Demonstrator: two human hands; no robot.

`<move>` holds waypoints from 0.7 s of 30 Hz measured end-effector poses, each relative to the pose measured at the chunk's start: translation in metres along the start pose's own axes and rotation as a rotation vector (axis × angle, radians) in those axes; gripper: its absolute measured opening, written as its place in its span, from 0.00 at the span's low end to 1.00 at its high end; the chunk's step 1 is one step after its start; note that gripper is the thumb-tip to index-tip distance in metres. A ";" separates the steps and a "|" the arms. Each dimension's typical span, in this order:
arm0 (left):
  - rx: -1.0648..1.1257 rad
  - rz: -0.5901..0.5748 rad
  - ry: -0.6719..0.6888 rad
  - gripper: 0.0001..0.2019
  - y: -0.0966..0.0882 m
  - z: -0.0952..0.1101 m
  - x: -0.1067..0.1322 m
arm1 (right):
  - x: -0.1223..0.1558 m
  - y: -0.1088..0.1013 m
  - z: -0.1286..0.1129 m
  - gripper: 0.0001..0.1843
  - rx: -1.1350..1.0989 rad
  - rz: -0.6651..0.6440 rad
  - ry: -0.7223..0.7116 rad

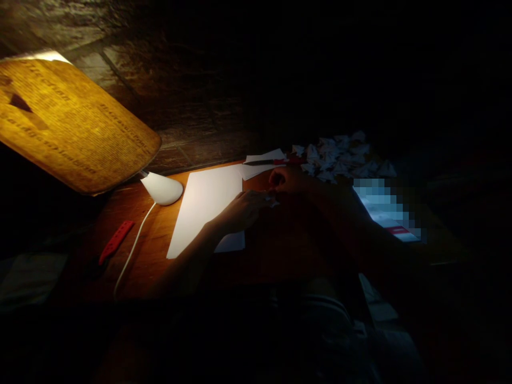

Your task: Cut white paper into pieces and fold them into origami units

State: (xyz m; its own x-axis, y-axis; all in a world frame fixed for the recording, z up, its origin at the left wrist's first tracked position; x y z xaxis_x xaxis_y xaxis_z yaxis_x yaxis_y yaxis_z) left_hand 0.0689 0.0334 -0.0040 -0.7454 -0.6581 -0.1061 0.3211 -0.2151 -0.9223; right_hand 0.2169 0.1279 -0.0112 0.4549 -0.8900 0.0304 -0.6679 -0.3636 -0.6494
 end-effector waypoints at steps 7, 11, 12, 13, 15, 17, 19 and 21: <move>-0.002 0.000 -0.002 0.29 0.001 -0.001 0.000 | -0.001 0.003 0.002 0.15 -0.003 0.007 -0.008; 0.013 0.007 -0.002 0.30 0.000 -0.002 -0.001 | -0.001 0.002 0.001 0.13 0.019 0.034 -0.031; 0.019 0.012 0.000 0.31 0.000 -0.002 -0.001 | 0.000 0.001 0.001 0.13 0.024 0.033 -0.037; 0.025 0.018 0.001 0.31 0.000 -0.003 -0.001 | 0.000 0.001 0.000 0.13 0.028 0.025 -0.046; 0.034 0.022 -0.003 0.32 -0.001 -0.003 -0.001 | 0.002 0.002 0.000 0.13 0.026 -0.014 -0.070; 0.042 0.023 -0.011 0.33 -0.001 -0.003 0.000 | 0.003 0.002 -0.001 0.15 0.025 -0.052 -0.088; 0.049 0.028 -0.015 0.32 -0.001 -0.002 0.000 | 0.005 0.001 -0.001 0.18 0.037 -0.062 -0.100; 0.054 0.032 -0.010 0.31 -0.002 -0.001 0.000 | 0.005 0.001 -0.001 0.21 0.059 -0.052 -0.098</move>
State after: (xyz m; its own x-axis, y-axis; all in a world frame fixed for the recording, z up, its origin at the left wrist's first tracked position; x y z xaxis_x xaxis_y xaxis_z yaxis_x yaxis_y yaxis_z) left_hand 0.0681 0.0345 -0.0022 -0.7286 -0.6721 -0.1318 0.3766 -0.2323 -0.8968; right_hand 0.2175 0.1225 -0.0109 0.5451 -0.8383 -0.0071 -0.6074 -0.3891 -0.6926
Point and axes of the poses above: each hand's wrist, its own x-axis away from the middle knuckle, its own y-axis out of the palm, z = x × y, the point moved 7 cm from there along -x, towards the middle knuckle, and after that the axes turned 5 degrees about x, right-handed, at the moved point
